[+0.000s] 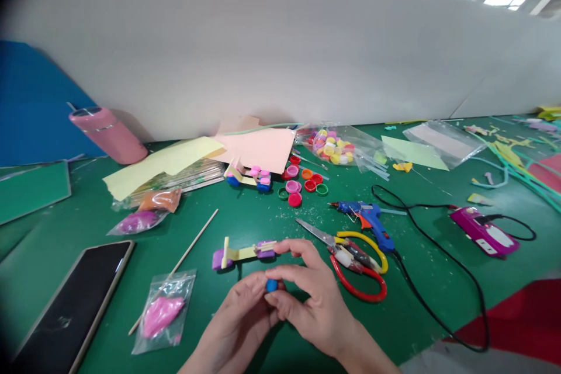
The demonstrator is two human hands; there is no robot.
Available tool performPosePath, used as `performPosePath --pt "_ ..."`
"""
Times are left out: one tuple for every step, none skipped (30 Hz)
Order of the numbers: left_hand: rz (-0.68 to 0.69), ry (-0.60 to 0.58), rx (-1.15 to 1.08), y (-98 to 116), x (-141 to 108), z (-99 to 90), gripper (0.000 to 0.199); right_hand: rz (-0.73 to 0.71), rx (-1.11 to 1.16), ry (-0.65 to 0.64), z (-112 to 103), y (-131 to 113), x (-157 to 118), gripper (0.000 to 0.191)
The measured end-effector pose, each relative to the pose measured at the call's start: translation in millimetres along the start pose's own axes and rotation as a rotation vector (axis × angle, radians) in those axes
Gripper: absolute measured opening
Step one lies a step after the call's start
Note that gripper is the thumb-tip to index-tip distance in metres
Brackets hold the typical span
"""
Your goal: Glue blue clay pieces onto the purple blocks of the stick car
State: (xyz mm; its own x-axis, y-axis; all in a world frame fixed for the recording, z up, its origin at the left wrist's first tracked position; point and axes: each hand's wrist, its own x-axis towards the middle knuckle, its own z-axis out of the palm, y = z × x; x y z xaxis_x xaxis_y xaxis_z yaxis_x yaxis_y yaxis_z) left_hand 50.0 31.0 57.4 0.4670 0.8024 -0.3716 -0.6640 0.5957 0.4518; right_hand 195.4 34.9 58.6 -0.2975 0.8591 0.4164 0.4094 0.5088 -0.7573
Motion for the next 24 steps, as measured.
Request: performPosePath --pt "-0.001 -0.001 0.002 0.2 -0.1 -0.3 0.014 0.008 0.005 0.001 0.1 -0.3 0.1 0.024" --pt "-0.004 -0.001 0.005 0.4 -0.3 -0.6 0.014 0.016 0.008 -0.002 0.1 -0.9 0.3 0.023" --pt "-0.01 -0.003 0.011 0.5 -0.4 -0.9 0.014 0.022 0.01 -0.005 0.0 -1.6 0.6 0.023" --pt "-0.015 -0.006 0.017 0.6 -0.5 -1.1 0.014 0.027 0.013 -0.009 -0.1 -2.5 0.8 0.025" --pt "-0.019 -0.003 0.019 0.6 -0.5 -1.3 0.013 0.029 0.017 -0.014 -0.2 -3.3 1.0 0.027" --pt "-0.018 0.004 0.017 0.6 -0.6 -1.3 0.013 0.029 0.02 -0.022 -0.2 -4.0 1.0 0.028" --pt "-0.015 0.013 0.016 0.5 -0.6 -1.2 0.012 0.029 0.021 -0.026 -0.1 -4.4 1.0 0.029" --pt "-0.009 0.021 0.015 0.3 -0.7 -1.0 0.012 0.028 0.019 -0.027 0.1 -4.6 0.8 0.028" --pt "-0.007 0.022 0.018 0.0 -0.9 -0.6 0.012 0.024 0.014 -0.023 0.4 -4.4 0.6 0.025" --pt "-0.006 0.019 0.02 -0.1 -1.2 -0.2 0.012 0.022 0.01 -0.016 0.8 -4.1 0.3 0.022" --pt "-0.005 0.014 0.021 -0.2 -1.6 0.4 0.013 0.019 0.007 -0.008 1.2 -3.6 0.1 0.02" --pt "-0.004 0.012 0.018 -0.2 -2.0 1.0 0.013 0.018 0.006 -0.001 1.6 -3.1 -0.2 0.02" --pt "-0.005 0.015 0.013 0.0 -2.3 1.7 0.013 0.018 0.008 0.003 1.9 -2.6 -0.3 0.021" --pt "-0.005 0.021 0.008 0.3 -2.5 2.3 0.013 0.018 0.009 0.003 2.2 -2.2 -0.4 0.023" --pt "-0.005 0.029 0.006 0.7 -2.6 2.8 0.012 0.02 0.009 -0.001 2.5 -1.8 -0.5 0.024" --pt "-0.005 0.038 0.006 1.2 -2.5 3.3 0.011 0.022 0.007 -0.006 2.7 -1.5 -0.5 0.025" --pt "-0.005 0.042 0.007 1.7 -2.3 3.6 0.011 0.019 0.005 -0.006 2.9 -1.2 -0.5 0.024" --pt "-0.007 0.044 0.009 2.2 -2.0 3.9 0.012 0.017 0.004 -0.001 3.2 -0.9 -0.5 0.022" --pt "-0.01 0.046 0.011 2.6 -1.7 4.0 0.013 0.014 0.003 0.007 3.4 -0.6 -0.4 0.02" --pt "-0.014 0.05 0.011 2.9 -1.4 3.9 0.014 0.014 0.0 0.017 3.7 -0.3 -0.2 0.018" --pt "-0.017 0.053 0.012 3.0 -1.2 3.5 0.015 0.014 -0.004 0.026 4.0 0.1 0.1 0.017" --pt "-0.019 0.056 0.013 2.9 -0.9 2.8 0.015 0.016 -0.01 0.031 4.1 0.3 0.4 0.018" --pt "-0.019 0.057 0.018 2.6 -0.4 1.8 0.016 0.019 -0.018 0.027 4.1 0.4 0.7 0.019" --pt "-0.018 0.056 0.026 2.1 0.1 0.4 0.016 0.022 -0.027 0.014 3.9 0.4 1.0 0.021"
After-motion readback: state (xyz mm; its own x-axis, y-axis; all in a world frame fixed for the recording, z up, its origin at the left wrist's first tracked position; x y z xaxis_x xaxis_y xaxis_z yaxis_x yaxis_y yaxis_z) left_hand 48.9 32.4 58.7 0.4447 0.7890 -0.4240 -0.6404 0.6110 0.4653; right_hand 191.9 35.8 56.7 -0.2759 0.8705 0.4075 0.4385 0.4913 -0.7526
